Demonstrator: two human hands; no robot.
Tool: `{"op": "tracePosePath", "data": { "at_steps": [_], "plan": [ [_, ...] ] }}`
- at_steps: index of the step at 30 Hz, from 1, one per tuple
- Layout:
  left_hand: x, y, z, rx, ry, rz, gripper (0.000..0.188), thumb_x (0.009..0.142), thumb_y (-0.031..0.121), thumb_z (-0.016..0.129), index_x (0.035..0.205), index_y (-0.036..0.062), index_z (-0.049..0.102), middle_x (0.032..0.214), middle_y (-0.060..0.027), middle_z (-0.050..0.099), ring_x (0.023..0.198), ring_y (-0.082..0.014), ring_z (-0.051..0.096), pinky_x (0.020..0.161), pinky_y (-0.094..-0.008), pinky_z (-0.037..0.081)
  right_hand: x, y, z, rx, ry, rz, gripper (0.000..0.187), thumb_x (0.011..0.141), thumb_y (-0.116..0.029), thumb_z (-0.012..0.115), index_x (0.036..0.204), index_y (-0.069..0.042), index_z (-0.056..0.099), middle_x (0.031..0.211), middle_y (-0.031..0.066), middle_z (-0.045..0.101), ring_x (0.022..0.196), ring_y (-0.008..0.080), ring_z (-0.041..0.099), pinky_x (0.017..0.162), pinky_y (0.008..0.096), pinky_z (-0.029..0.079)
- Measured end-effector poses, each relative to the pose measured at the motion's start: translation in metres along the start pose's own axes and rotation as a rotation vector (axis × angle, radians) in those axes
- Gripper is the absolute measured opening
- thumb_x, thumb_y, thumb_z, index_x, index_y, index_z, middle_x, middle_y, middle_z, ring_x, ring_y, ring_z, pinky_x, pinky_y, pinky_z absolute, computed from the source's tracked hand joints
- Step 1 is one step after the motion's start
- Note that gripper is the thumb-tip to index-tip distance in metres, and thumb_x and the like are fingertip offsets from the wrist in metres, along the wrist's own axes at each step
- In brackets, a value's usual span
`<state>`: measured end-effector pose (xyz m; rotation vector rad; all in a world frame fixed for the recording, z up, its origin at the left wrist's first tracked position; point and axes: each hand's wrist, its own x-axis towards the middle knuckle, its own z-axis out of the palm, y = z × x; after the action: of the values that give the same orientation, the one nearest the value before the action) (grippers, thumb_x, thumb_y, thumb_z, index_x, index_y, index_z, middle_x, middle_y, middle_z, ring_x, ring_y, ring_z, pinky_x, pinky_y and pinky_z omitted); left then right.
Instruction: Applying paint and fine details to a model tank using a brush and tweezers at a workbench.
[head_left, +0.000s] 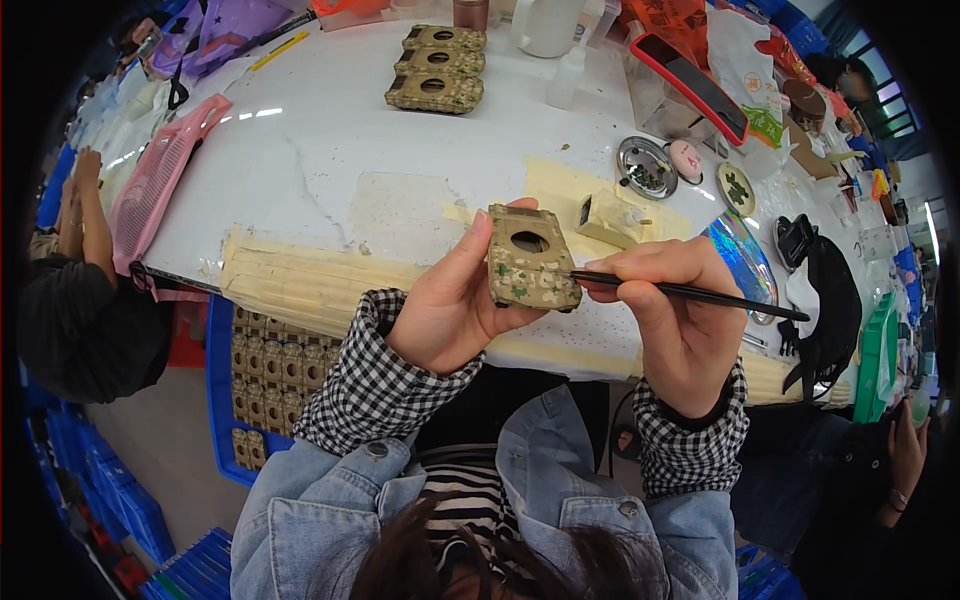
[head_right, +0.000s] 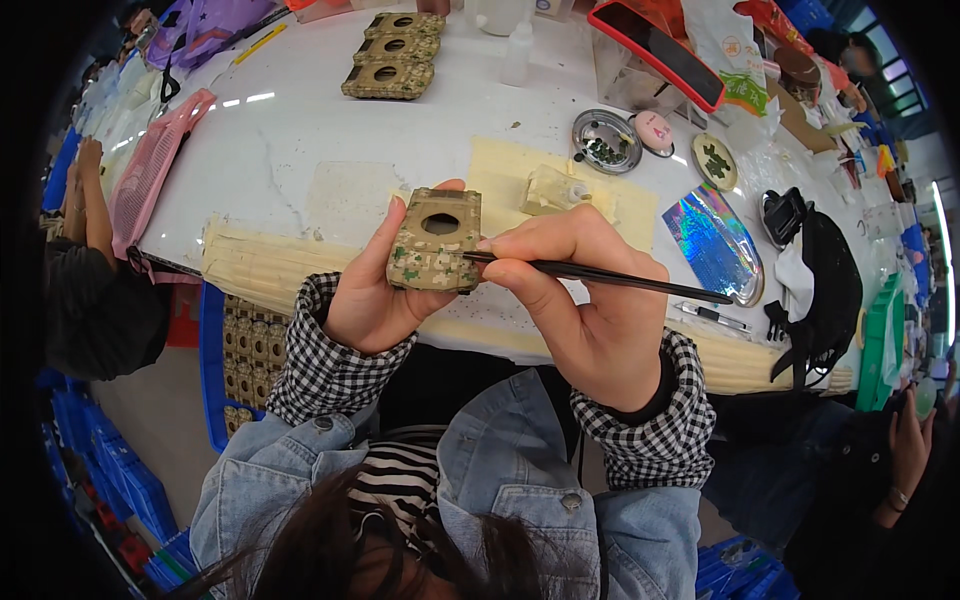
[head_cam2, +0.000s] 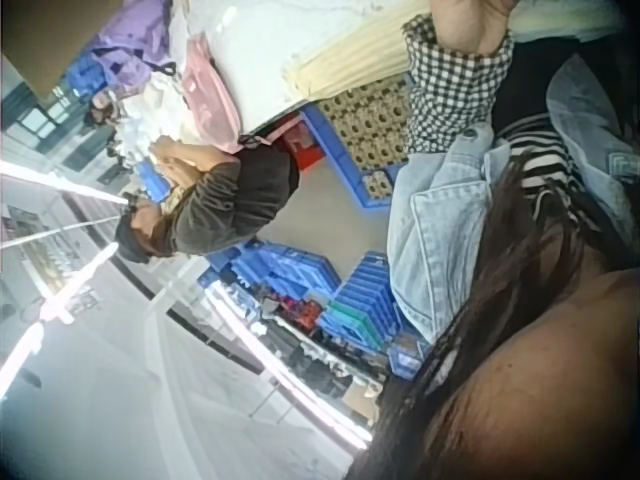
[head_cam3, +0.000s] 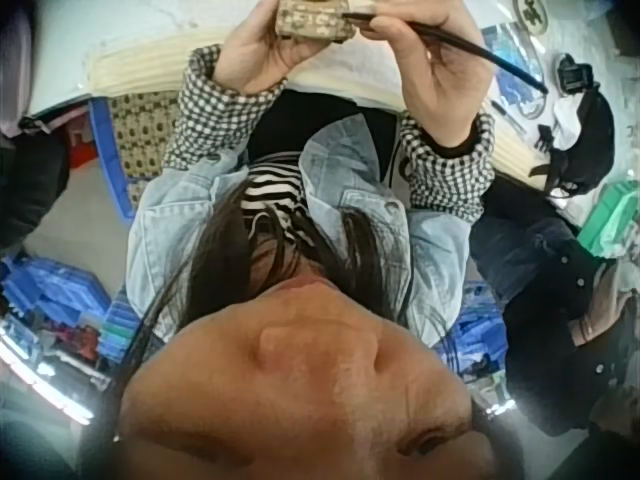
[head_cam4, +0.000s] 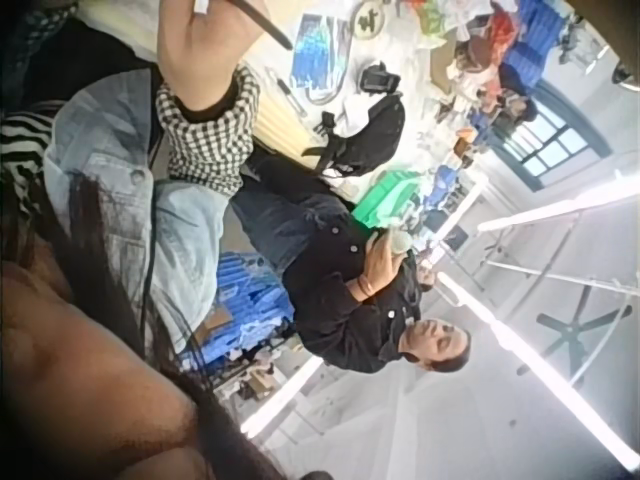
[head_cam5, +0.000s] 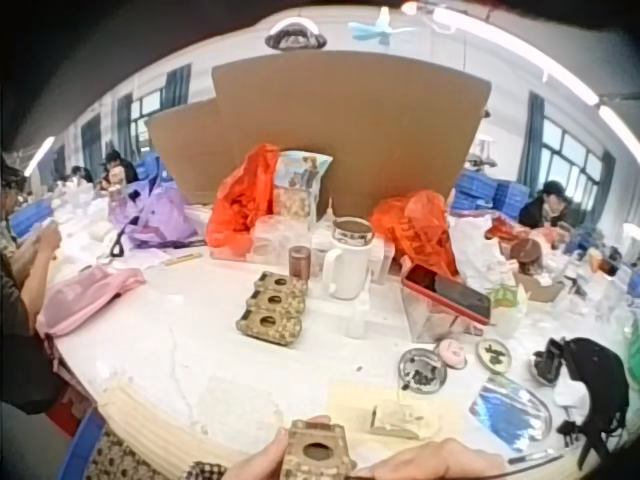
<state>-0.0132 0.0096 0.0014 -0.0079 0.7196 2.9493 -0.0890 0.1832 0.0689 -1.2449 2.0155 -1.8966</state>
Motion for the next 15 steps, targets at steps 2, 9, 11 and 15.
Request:
{"op": "tracePosePath", "data": {
  "at_steps": [2, 9, 11, 15],
  "plan": [
    [0.0, 0.0001, 0.0003, 0.004, 0.003, 0.001, 0.052, 0.1, 0.042, 0.02, 0.14, 0.0082, 0.026, 0.128, -0.0121, 0.047, 0.115, -0.0244, 0.052, 0.1, -0.0385, 0.044, 0.0, 0.0003, -0.0001, 0.005, 0.002, -0.002, 0.011, 0.081, -0.001, 0.066, 0.091, 0.004, 0.062, 0.087, 0.0095, 0.063, 0.079, 0.0157, 0.06, 0.071, 0.0252, 0.047],
    [-0.0003, -0.0002, -0.0001, 0.02, 0.015, 0.001, 0.052, 0.1, 0.042, 0.02, 0.14, 0.0084, 0.025, 0.128, -0.0123, 0.046, 0.116, -0.0245, 0.052, 0.099, -0.0384, 0.045, -0.0002, 0.0012, 0.0007, 0.02, 0.01, 0.0, 0.011, 0.082, 0.0, 0.066, 0.091, 0.004, 0.062, 0.087, 0.0093, 0.063, 0.079, 0.0153, 0.06, 0.071, 0.0252, 0.047],
    [-0.0004, 0.0002, -0.0002, 0.027, 0.015, -0.002, 0.052, 0.1, 0.042, 0.02, 0.14, 0.0085, 0.025, 0.128, -0.0125, 0.046, 0.116, -0.0245, 0.052, 0.099, -0.0382, 0.045, 0.0, 0.001, 0.0007, 0.02, 0.008, -0.002, 0.011, 0.082, 0.0, 0.066, 0.091, 0.004, 0.062, 0.087, 0.0093, 0.063, 0.079, 0.0153, 0.06, 0.07, 0.0252, 0.047],
    [-0.0006, 0.0003, -0.0002, 0.031, 0.008, -0.002, 0.052, 0.1, 0.042, 0.02, 0.14, 0.0085, 0.025, 0.129, -0.013, 0.047, 0.115, -0.0248, 0.052, 0.098, -0.0378, 0.046, 0.0004, 0.0005, 0.0005, 0.014, 0.006, -0.003, 0.011, 0.082, -0.001, 0.066, 0.091, 0.004, 0.062, 0.087, 0.0093, 0.063, 0.079, 0.0153, 0.06, 0.07, 0.0252, 0.047]
  ]
}}
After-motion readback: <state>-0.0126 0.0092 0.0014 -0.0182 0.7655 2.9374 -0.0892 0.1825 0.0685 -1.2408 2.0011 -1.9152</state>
